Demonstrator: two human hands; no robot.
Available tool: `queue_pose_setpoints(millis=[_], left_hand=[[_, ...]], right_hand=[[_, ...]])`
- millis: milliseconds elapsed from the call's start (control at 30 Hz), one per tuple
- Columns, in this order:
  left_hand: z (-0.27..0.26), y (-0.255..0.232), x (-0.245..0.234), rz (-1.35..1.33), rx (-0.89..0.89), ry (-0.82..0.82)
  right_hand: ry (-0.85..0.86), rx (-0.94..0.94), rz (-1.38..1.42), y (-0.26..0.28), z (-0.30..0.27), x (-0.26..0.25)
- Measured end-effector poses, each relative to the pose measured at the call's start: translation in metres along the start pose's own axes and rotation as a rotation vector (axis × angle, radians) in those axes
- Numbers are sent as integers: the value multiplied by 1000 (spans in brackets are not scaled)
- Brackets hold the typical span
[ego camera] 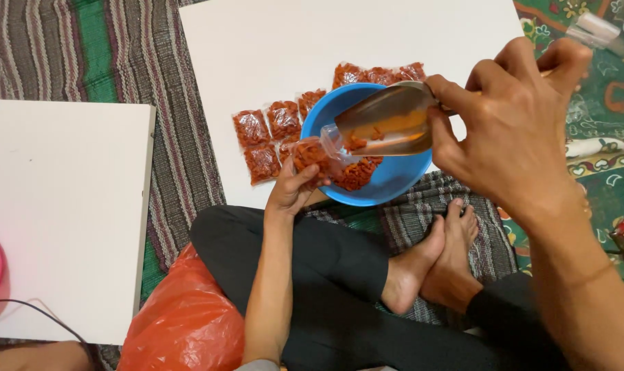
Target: Scooping snacks from a bowl into small plastic bags for packaging
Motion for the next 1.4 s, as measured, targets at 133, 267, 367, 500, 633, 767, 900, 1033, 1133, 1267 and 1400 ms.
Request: queue_pose_setpoints(millis=[133, 267, 367, 500, 633, 767, 900, 1033, 1133, 1267, 1400], left_hand=[[4, 4, 3, -40, 9, 31], [3, 4, -1, -41, 13, 11], [2, 4, -8, -98, 36, 13], [3, 1, -5, -102, 58, 40], [6, 5, -20, -77, 75, 32], [4, 0, -14, -96, 63, 61], [8, 7, -28, -113, 57, 77], [6, 8, 3, -94, 58, 84], [4, 2, 81, -139, 67, 103], [18, 29, 106, -134, 63, 191], [36, 40, 131, -145, -122, 347]], right_hand=[[-26, -3, 18, 6, 2, -10], [-59, 50, -38, -4, -5, 6], [-86, 103, 94, -8, -17, 40], [163, 200, 140, 19, -49, 142], [448, 164, 169, 72, -85, 221], [511, 136, 197, 94, -92, 238], [389, 3, 145, 80, -76, 213], [534, -170, 384, 47, -37, 125], [688, -100, 851, 35, -12, 66], [484, 32, 953, 17, -6, 46], [473, 92, 868, -16, -1, 25]])
Point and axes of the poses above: each hand's wrist, its own z-axis towards the middle knuckle, its own x-axis out of the palm, y = z × x, the point moved 2 cm from there along z, towards the middle knuckle, and after that the axes turned 9 degrees about -z, right-handed, at the moved point
